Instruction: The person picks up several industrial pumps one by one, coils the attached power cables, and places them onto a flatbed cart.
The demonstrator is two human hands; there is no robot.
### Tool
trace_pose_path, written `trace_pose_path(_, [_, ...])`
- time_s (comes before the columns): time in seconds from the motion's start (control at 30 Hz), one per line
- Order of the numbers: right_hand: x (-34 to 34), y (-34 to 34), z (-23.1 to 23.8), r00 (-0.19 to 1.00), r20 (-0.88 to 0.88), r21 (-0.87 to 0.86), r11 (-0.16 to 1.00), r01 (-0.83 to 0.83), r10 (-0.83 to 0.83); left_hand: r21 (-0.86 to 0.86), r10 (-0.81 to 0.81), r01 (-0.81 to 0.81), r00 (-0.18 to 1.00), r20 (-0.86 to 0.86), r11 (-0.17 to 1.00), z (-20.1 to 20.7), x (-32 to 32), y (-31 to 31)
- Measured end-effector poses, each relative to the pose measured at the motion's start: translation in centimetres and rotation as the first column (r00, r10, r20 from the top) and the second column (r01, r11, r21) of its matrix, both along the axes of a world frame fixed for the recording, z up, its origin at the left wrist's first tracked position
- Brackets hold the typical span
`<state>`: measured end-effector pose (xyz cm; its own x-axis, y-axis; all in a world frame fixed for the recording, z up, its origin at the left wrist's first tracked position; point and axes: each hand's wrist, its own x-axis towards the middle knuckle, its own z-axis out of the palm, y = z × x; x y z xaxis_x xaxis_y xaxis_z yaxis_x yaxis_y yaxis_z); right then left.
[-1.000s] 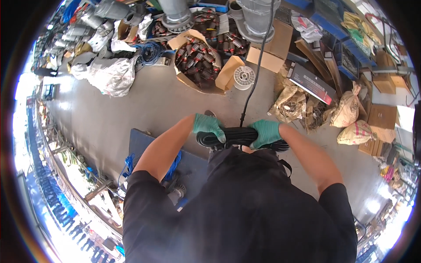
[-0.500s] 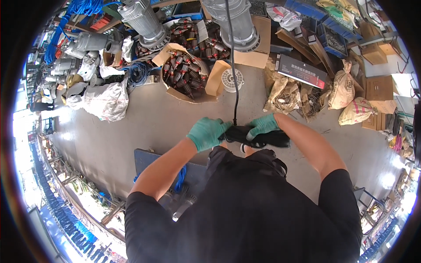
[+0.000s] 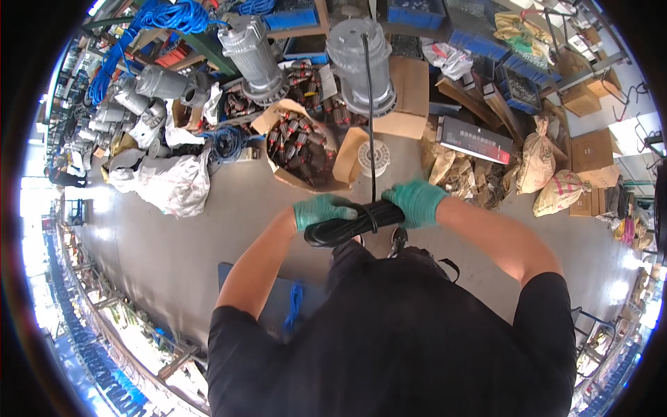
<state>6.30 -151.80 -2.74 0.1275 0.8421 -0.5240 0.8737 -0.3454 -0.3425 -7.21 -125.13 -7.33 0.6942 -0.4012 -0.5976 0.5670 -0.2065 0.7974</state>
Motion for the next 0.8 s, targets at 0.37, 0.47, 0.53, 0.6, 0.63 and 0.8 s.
trace_pose_path(0.37, [5.9, 2.6, -0.7, 0.069, -0.725, -0.68, 0.728, 0.089, -0.685, 0.813, -0.832, -0.466, 0.248, 0.497, 0.348, 3.8, 3.6, 0.2])
trace_pose_path(0.47, [5.0, 3.6, 1.7, 0.302, -0.678, -0.619, 0.742, 0.258, -0.67, 0.868, -0.779, -0.061, 0.414, 0.471, 0.492, 5.0, 6.6, 1.0])
trace_pose_path(0.53, [4.2, 3.9, 6.8, 0.848, -0.3, -0.247, 0.894, 0.373, -0.436, 0.792, -0.758, 0.254, 0.548, 0.354, 0.555, 7.9, 8.7, 1.3])
trace_pose_path(0.6, [2.0, 5.3, 9.8, 0.967, 0.158, -0.029, 0.978, 0.208, -0.201, 0.601, -0.661, 0.396, 0.682, 0.313, 0.694, 6.1, 10.2, 3.8])
trace_pose_path(0.63, [0.9, 5.2, 9.5, 0.918, 0.319, 0.043, 0.972, 0.233, -0.234, 0.478, -0.62, 0.453, 0.733, 0.28, 0.752, 5.5, 11.6, 4.3])
trace_pose_path(0.8, [2.7, 5.4, 7.0, 0.837, 0.47, 0.126, 0.96, 0.251, -0.28, -0.162, -0.502, 0.484, 0.86, -0.096, 0.86, 6.5, 14.7, 5.3])
